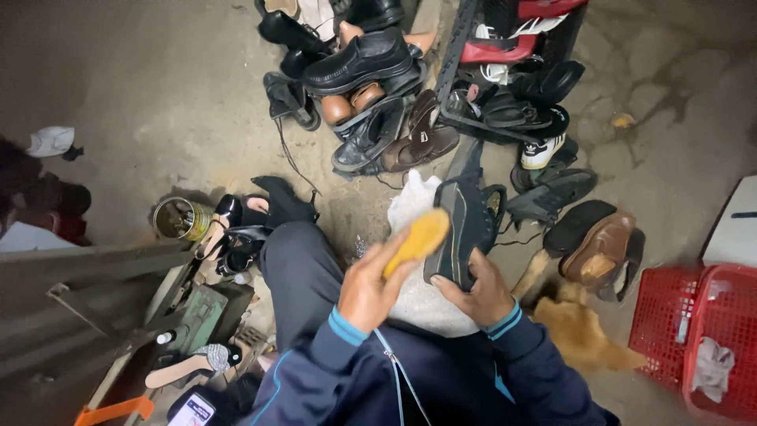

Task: The person cleans a single black sneaker using a rubber mallet and a yellow brush. They repeatedly tap the shoe with the mallet and brush the upper and sole areas while sitting on the floor.

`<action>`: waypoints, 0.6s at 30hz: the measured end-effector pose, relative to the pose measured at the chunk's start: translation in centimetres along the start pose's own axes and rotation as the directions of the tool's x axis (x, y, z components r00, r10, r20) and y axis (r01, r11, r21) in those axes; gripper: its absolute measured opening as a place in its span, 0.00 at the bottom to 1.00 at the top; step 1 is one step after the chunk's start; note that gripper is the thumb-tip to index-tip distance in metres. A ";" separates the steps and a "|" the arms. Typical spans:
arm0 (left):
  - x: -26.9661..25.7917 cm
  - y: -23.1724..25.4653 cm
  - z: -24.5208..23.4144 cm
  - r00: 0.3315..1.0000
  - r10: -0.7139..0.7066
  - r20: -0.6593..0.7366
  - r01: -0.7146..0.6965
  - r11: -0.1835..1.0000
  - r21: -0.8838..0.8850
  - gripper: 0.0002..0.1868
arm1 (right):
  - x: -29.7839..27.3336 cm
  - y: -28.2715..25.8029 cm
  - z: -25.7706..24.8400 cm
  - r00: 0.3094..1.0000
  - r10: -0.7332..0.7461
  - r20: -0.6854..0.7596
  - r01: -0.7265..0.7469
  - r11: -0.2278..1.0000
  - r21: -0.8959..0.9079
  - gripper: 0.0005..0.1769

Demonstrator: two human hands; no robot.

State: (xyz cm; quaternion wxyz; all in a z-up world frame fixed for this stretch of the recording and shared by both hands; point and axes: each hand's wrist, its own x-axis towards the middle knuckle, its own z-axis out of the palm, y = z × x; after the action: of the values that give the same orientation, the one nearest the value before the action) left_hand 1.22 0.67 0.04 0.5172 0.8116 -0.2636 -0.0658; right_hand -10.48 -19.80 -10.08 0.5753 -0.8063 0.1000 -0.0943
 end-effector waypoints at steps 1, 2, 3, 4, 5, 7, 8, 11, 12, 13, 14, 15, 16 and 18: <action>0.5 -0.7 0.3 0.999 0.034 -0.040 -0.031 0.998 0.060 0.25 | 0.1 -0.5 0.2 0.999 0.042 0.011 -0.042 0.998 0.047 0.37; 0.5 -0.8 0.4 0.999 0.033 -0.043 -0.030 0.998 0.061 0.25 | 0.4 -1.5 0.1 0.999 0.040 0.014 -0.041 0.998 0.047 0.37; 0.8 -0.8 0.6 0.997 0.060 -0.058 -0.056 0.996 0.065 0.26 | 0.8 -2.5 -0.3 0.999 0.045 0.018 -0.046 0.996 0.080 0.36; 1.1 -0.8 0.9 0.994 0.087 -0.073 -0.082 0.994 0.068 0.27 | 1.3 -3.4 -0.7 0.999 0.049 0.022 -0.051 0.992 0.113 0.35; 0.7 -0.9 1.3 0.994 0.089 -0.066 -0.085 0.994 0.064 0.27 | 1.0 -2.9 -1.0 0.998 0.054 0.015 -0.055 0.992 0.112 0.35; -0.2 -1.4 2.0 0.997 0.081 -0.016 -0.081 0.996 0.040 0.28 | 0.5 -1.6 -1.4 0.999 0.006 0.049 -0.006 1.000 0.011 0.37; 1.2 -1.5 1.8 0.997 0.082 -0.011 -0.082 0.996 0.040 0.28 | 0.5 -1.8 -1.2 0.999 0.008 0.045 -0.009 1.000 0.013 0.37; 3.8 -2.0 1.6 0.981 0.132 -0.145 -0.123 0.990 0.071 0.26 | 0.2 -2.0 -0.9 0.996 0.028 0.079 -0.033 0.998 0.056 0.38; 4.1 -2.1 1.7 0.980 0.138 -0.146 -0.131 0.990 0.057 0.27 | 0.1 -1.8 -0.9 0.996 0.042 0.081 -0.046 0.998 0.038 0.39; 4.6 -2.2 1.7 0.979 0.149 -0.143 -0.144 0.989 0.043 0.27 | -0.1 -1.6 -0.8 0.995 0.056 0.077 -0.058 0.998 0.021 0.40; 3.8 -1.9 1.9 0.978 0.149 -0.147 -0.145 0.989 0.043 0.27 | 0.1 -1.2 -1.1 0.995 0.053 0.080 -0.055 0.998 0.018 0.40; 2.8 -1.8 1.8 0.994 0.094 -0.060 -0.095 0.995 -0.006 0.27 | 0.3 -0.9 -1.1 0.996 0.074 0.058 -0.078 0.995 0.059 0.40; 1.9 -1.7 1.8 0.999 0.042 0.031 -0.040 0.998 -0.050 0.27 | 0.4 -0.4 -1.0 0.995 0.097 0.038 -0.100 0.990 0.100 0.39; 1.9 -1.6 0.5 0.998 0.027 0.054 -0.026 0.999 -0.021 0.27 | 0.7 -0.3 -0.1 0.995 0.094 0.042 -0.099 0.985 0.143 0.39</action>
State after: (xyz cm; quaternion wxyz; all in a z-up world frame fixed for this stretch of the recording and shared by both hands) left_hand 3.24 -0.17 -1.23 0.5188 0.8007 -0.2878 -0.0835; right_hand -9.85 -19.96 -9.78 0.6381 -0.7580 0.1215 -0.0592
